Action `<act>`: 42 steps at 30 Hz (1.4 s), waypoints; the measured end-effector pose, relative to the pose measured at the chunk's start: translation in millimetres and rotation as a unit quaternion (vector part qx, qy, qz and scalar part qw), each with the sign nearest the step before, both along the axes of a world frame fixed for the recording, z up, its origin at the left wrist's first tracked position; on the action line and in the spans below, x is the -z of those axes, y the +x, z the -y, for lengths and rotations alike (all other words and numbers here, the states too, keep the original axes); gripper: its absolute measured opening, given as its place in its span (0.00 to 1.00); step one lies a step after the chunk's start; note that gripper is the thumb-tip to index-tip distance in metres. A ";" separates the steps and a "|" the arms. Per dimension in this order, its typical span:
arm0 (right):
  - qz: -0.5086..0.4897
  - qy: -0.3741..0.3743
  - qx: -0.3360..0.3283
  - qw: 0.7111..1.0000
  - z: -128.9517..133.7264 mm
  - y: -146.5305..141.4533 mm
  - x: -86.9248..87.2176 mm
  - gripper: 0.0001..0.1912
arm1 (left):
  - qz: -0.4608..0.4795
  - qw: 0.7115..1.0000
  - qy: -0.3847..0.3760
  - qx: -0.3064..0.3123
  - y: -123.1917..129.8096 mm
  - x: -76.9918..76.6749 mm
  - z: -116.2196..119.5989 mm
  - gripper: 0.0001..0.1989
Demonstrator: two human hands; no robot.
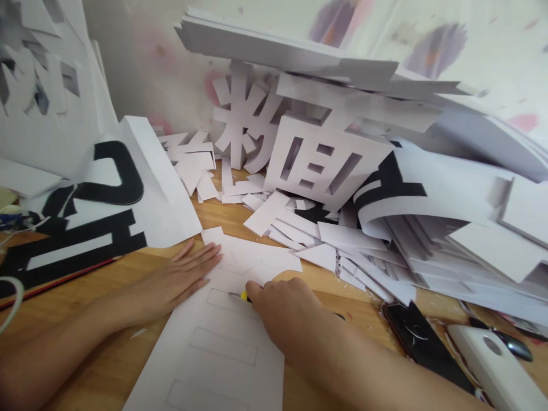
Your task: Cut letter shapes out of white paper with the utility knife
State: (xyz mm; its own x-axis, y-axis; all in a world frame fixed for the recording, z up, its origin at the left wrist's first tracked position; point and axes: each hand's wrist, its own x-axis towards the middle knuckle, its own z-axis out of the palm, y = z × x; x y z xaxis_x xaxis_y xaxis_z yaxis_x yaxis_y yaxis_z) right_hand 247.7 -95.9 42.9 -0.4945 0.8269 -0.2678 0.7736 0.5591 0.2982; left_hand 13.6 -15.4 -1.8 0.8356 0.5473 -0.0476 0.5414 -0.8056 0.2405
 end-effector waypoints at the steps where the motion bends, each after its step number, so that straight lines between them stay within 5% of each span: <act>1: -0.007 -0.011 0.001 1.000 -0.2 -0.3 -1.7 0.21 | -0.002 1.000 -0.001 -0.001 0.1 0.0 0.0 0.24; 11: -0.001 -0.113 0.057 0.992 -3.7 -5.2 -17.6 0.19 | 0.005 1.000 0.007 0.003 -0.6 3.0 -1.7 0.24; 42: -0.077 -0.061 0.057 0.993 4.4 20.9 4.0 0.16 | 0.006 1.000 0.009 0.005 0.1 1.1 -1.4 0.24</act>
